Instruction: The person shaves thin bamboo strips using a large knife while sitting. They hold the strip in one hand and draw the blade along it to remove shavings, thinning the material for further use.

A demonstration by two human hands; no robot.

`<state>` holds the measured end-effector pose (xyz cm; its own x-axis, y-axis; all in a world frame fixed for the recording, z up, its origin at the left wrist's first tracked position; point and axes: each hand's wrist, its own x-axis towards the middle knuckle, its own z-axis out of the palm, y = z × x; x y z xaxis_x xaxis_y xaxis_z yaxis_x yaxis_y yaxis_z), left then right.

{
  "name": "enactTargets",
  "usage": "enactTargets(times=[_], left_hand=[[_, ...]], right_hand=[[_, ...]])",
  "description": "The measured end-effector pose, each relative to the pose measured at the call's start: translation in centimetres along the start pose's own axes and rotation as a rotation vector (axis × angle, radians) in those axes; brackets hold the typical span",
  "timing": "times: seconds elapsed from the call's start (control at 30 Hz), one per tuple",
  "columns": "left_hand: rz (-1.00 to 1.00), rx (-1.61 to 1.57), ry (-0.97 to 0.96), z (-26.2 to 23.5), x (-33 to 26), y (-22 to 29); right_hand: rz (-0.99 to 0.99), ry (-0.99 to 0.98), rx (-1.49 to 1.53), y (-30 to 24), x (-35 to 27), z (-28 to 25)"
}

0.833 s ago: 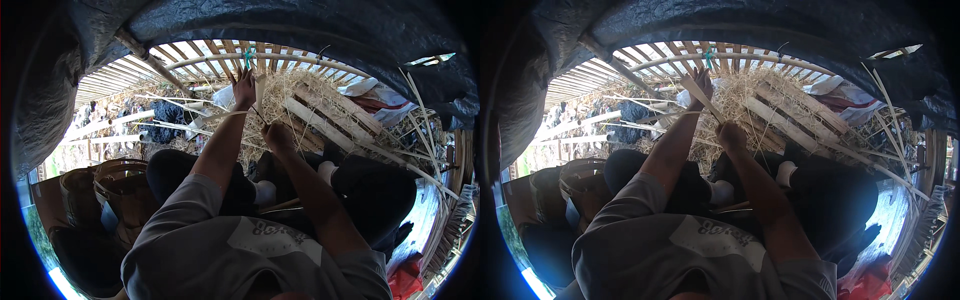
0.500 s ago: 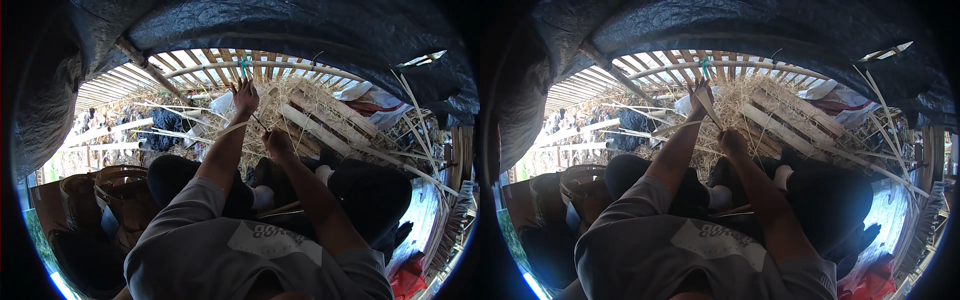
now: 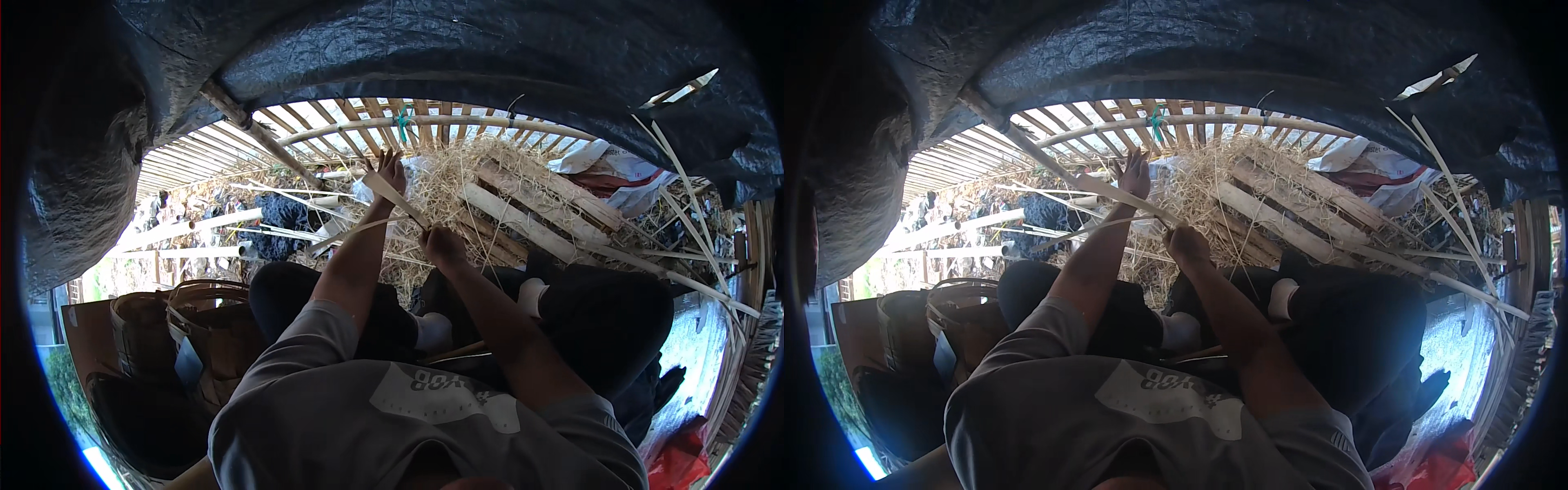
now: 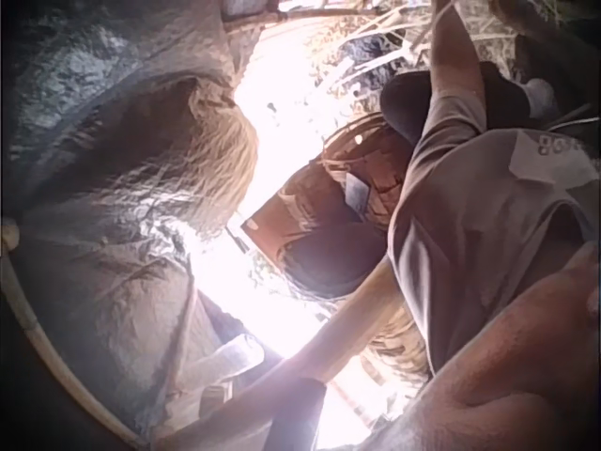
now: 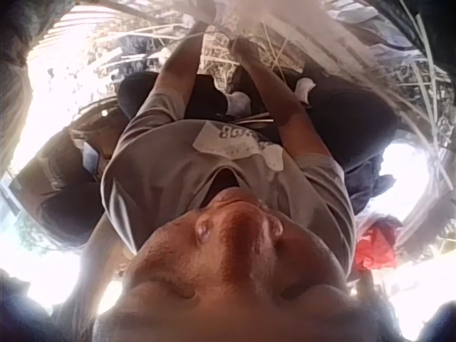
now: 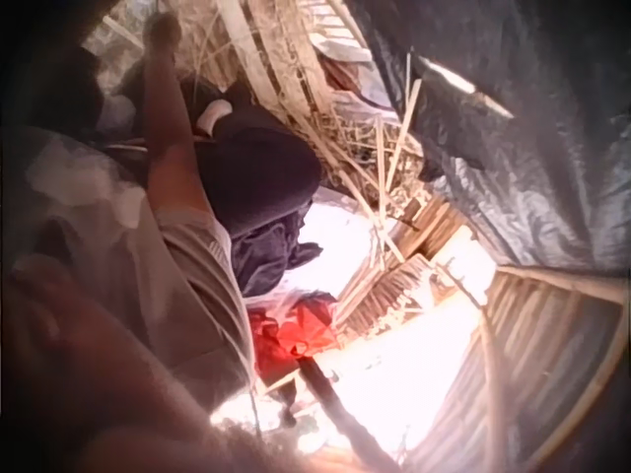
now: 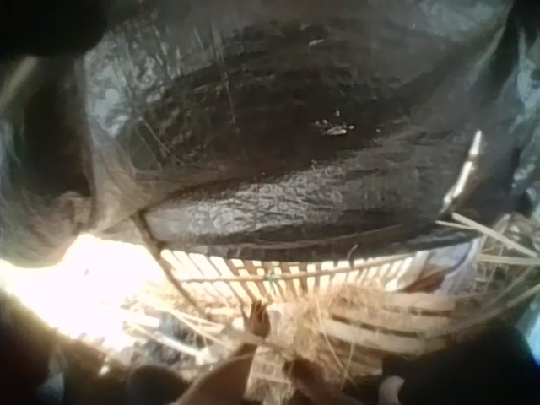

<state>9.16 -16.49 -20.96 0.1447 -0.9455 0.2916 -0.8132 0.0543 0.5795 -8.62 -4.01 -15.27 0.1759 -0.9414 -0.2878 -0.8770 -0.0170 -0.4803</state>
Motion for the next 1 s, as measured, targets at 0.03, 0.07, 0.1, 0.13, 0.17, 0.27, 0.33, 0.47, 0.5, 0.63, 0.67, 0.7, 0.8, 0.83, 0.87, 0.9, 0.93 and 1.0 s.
enactTargets(times=[0.03,0.07,0.1,0.13,0.17,0.27,0.33,0.47,0.5,0.63,0.67,0.7,0.8,0.83,0.87,0.9,0.93,1.0], left_hand=[[0.005,-0.060,-0.081,-0.5,1.0,-1.4],[-0.047,0.021,-0.261,-0.9,1.3,-2.8],[-0.075,0.110,-0.439,-1.5,2.1,-3.9],[-0.107,-0.336,-0.520,-2.7,3.5,-5.4],[-0.151,-0.781,-0.582,-4.0,3.9,-7.6],[0.054,-0.612,-0.684,-1.8,3.8,-4.1],[0.134,-0.232,-0.635,-1.4,2.8,-2.7],[0.076,0.074,-0.397,-1.0,-0.8,-1.7],[-0.037,-0.173,-0.422,-0.6,-0.4,0.7],[0.016,0.061,-0.212,-2.6,-0.7,0.3],[0.034,0.100,-0.186,-3.1,-0.9,0.1],[-0.019,0.052,-0.183,-3.3,-0.6,0.7],[-0.140,-0.004,-0.207,-3.0,-0.4,2.7],[-0.153,0.000,-0.209,-2.8,-0.4,2.9],[-0.165,0.003,-0.211,-2.5,-0.4,3.1],[-0.175,0.003,-0.207,-2.2,-0.3,3.2],[-0.170,0.023,-0.205,-1.9,-0.4,3.3],[-0.165,0.045,-0.226,-2.0,-0.8,3.0]], right_hand=[[-0.003,-0.003,0.003,-0.3,0.1,0.0],[-0.005,-0.007,0.005,-0.6,0.1,0.1],[-0.011,-0.002,0.011,-0.8,0.4,0.1],[-0.079,0.039,0.074,-0.7,0.5,0.7],[-0.097,0.030,0.075,-1.6,0.0,1.3],[-0.051,0.016,0.040,-0.3,0.4,1.7],[-0.062,-0.026,0.055,-1.0,0.6,1.5],[-0.035,-0.035,0.060,-1.3,0.3,0.1],[-0.007,-0.035,0.073,0.0,0.7,0.0],[0.084,-0.231,0.230,-1.4,0.2,-1.5],[0.090,-0.302,0.264,-1.7,0.3,-2.4],[0.093,-0.280,0.278,-1.6,0.3,-3.0],[0.138,-0.277,0.272,-0.5,0.7,-3.9],[0.146,-0.280,0.262,-0.2,1.0,-3.7],[0.154,-0.284,0.251,0.1,1.2,-3.7],[0.160,-0.282,0.235,0.2,1.4,-4.0],[0.171,-0.305,0.242,0.4,1.5,-4.3],[0.181,-0.274,0.211,0.1,1.2,-4.2]])
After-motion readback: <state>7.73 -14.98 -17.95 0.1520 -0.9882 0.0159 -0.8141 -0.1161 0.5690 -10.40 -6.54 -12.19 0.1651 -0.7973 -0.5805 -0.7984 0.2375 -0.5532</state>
